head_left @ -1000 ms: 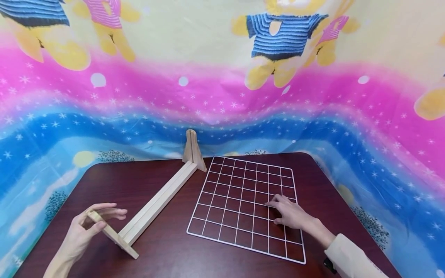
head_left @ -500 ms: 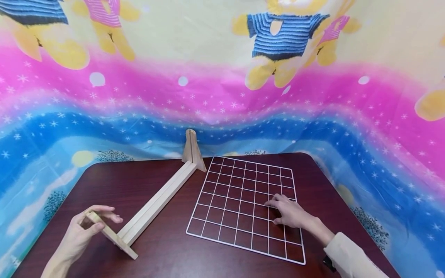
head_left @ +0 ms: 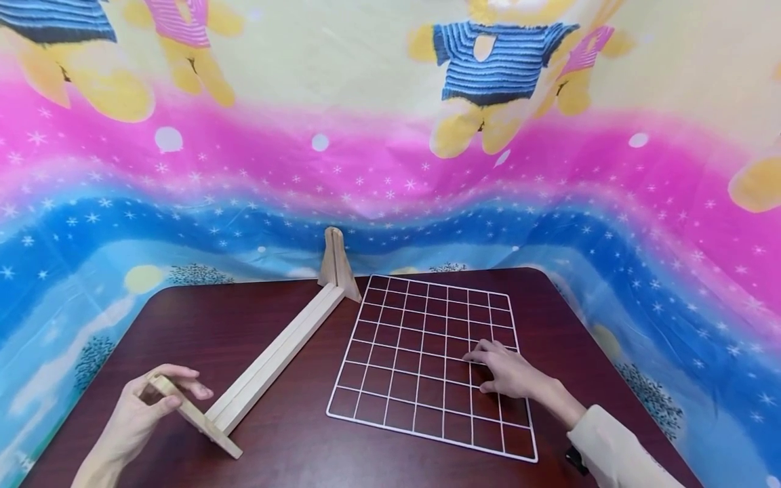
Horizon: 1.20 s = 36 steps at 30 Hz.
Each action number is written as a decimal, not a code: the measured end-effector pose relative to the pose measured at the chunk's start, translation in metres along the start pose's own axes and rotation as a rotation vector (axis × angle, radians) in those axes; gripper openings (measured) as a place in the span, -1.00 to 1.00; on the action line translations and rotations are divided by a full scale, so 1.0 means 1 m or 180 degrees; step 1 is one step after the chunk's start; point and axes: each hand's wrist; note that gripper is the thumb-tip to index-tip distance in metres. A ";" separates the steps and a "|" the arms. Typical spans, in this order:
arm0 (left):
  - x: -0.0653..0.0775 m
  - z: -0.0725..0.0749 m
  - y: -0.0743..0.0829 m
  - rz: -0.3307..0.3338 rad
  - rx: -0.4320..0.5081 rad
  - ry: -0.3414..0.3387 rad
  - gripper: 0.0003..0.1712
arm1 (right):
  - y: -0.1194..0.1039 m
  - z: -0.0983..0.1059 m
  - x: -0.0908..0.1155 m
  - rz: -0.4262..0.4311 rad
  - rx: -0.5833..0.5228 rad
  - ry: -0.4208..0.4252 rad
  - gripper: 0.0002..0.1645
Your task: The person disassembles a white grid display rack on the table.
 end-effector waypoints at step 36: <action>0.003 -0.003 0.002 0.0086 0.0562 -0.0302 -0.75 | 0.017 0.000 -0.012 0.0219 0.0120 -0.0076 -0.38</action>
Point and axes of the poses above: each hand's wrist, its own x-axis away from the middle knuckle, its own z-axis out of the back of the hand, y = z × x, and after that the axes turned 2 degrees about y, right-handed
